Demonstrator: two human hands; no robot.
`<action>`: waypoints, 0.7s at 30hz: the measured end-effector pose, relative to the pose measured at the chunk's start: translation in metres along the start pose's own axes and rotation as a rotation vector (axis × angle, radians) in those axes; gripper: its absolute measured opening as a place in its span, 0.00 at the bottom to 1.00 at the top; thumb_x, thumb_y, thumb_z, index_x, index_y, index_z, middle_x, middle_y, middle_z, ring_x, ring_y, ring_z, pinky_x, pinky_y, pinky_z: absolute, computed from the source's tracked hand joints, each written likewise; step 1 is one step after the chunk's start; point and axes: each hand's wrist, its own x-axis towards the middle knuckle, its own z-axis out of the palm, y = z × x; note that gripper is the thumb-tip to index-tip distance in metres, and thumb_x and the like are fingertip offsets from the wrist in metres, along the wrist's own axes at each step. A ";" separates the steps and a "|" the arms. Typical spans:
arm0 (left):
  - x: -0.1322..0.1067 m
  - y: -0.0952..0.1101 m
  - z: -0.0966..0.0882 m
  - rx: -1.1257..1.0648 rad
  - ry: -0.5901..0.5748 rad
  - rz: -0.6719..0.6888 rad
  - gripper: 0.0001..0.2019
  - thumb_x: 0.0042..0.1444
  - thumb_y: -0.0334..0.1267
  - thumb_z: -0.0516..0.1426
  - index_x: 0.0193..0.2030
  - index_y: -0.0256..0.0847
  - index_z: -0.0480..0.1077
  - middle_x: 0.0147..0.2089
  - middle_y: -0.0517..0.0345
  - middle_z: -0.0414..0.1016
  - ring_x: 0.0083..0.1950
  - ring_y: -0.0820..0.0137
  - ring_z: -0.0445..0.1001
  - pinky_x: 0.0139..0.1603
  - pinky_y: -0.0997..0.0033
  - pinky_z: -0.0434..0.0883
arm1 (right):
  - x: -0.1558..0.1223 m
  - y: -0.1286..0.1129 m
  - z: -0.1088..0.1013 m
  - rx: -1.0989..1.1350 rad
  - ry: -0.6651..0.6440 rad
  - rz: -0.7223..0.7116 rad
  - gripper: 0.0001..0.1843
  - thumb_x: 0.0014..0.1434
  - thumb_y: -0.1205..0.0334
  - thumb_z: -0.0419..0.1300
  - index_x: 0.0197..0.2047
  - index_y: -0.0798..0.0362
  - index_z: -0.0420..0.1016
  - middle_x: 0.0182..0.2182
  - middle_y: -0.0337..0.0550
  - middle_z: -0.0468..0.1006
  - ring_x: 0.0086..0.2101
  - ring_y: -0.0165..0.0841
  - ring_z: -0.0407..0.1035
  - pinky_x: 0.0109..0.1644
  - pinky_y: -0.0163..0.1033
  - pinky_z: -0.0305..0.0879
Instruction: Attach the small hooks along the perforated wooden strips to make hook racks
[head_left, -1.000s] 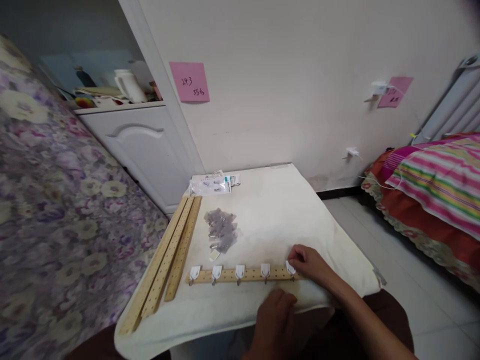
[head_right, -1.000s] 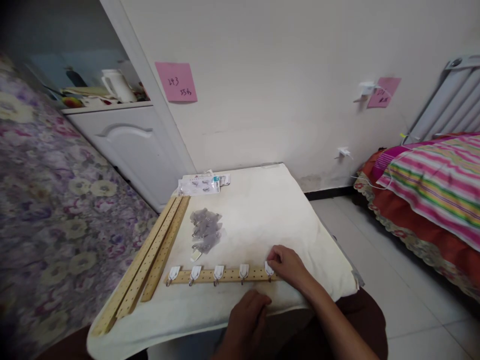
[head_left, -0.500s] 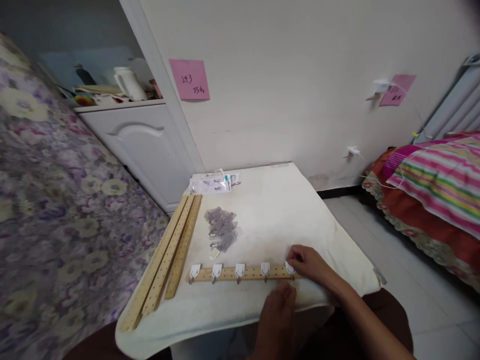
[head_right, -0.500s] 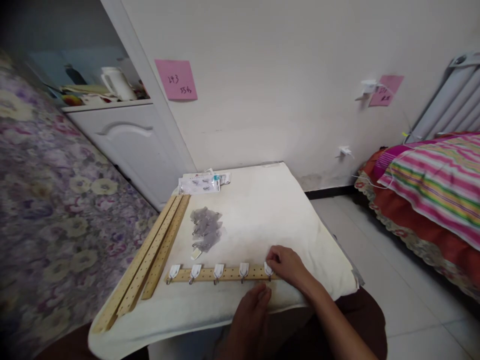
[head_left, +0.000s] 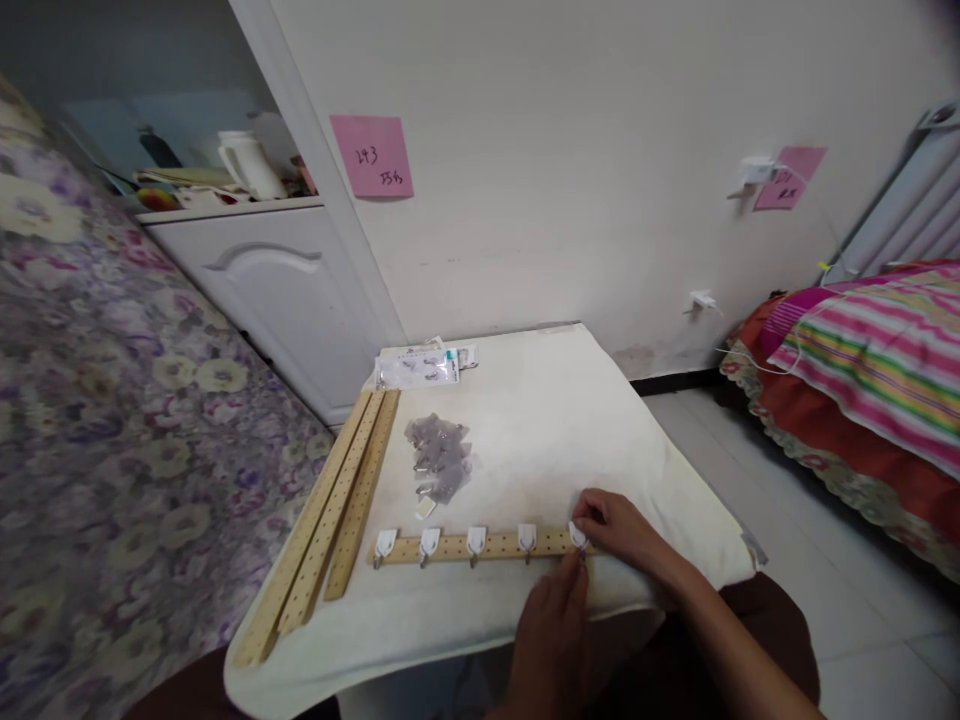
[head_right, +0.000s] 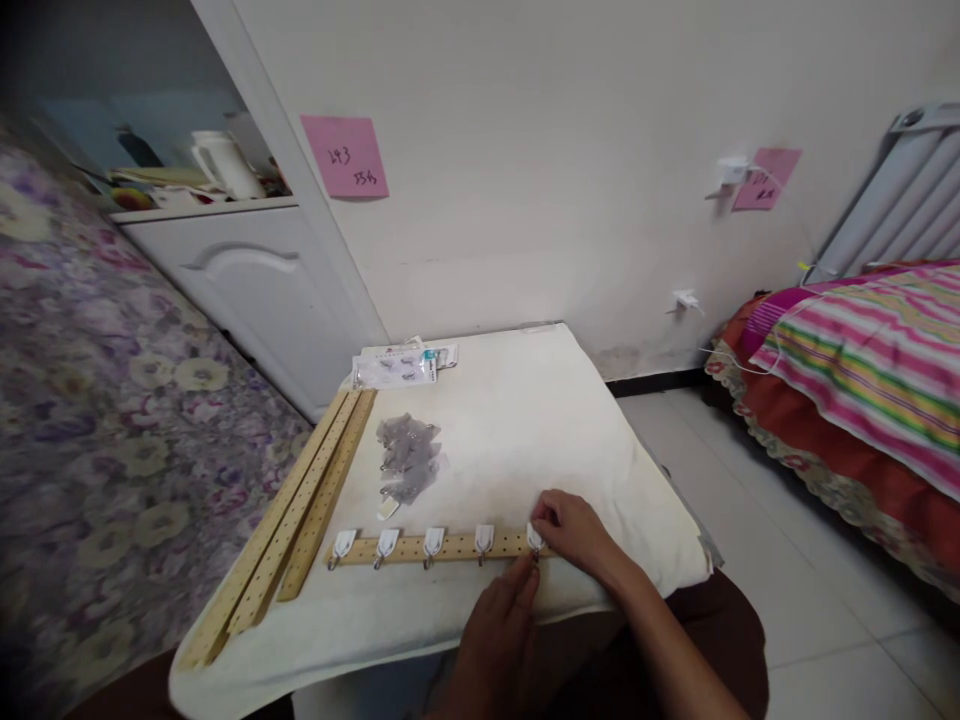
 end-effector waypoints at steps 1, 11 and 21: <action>0.001 0.000 0.000 0.004 -0.001 0.002 0.31 0.50 0.21 0.47 0.63 0.33 0.54 0.63 0.42 0.62 0.59 0.60 0.67 0.52 0.57 0.73 | 0.000 0.000 0.000 0.001 -0.001 -0.001 0.05 0.52 0.66 0.54 0.28 0.53 0.71 0.26 0.38 0.74 0.28 0.30 0.66 0.30 0.33 0.56; 0.004 -0.003 0.003 0.001 -0.040 -0.008 0.28 0.54 0.25 0.48 0.63 0.34 0.54 0.65 0.43 0.59 0.60 0.60 0.67 0.52 0.58 0.73 | -0.002 -0.003 -0.001 -0.020 0.014 -0.008 0.05 0.51 0.67 0.54 0.28 0.52 0.70 0.26 0.37 0.73 0.29 0.30 0.66 0.32 0.33 0.56; 0.008 -0.003 0.000 0.045 -0.059 0.009 0.26 0.52 0.23 0.48 0.59 0.35 0.60 0.65 0.44 0.59 0.56 0.62 0.70 0.50 0.60 0.74 | -0.004 -0.004 -0.003 0.016 -0.007 -0.021 0.05 0.53 0.65 0.55 0.29 0.53 0.71 0.27 0.38 0.73 0.29 0.30 0.66 0.32 0.33 0.57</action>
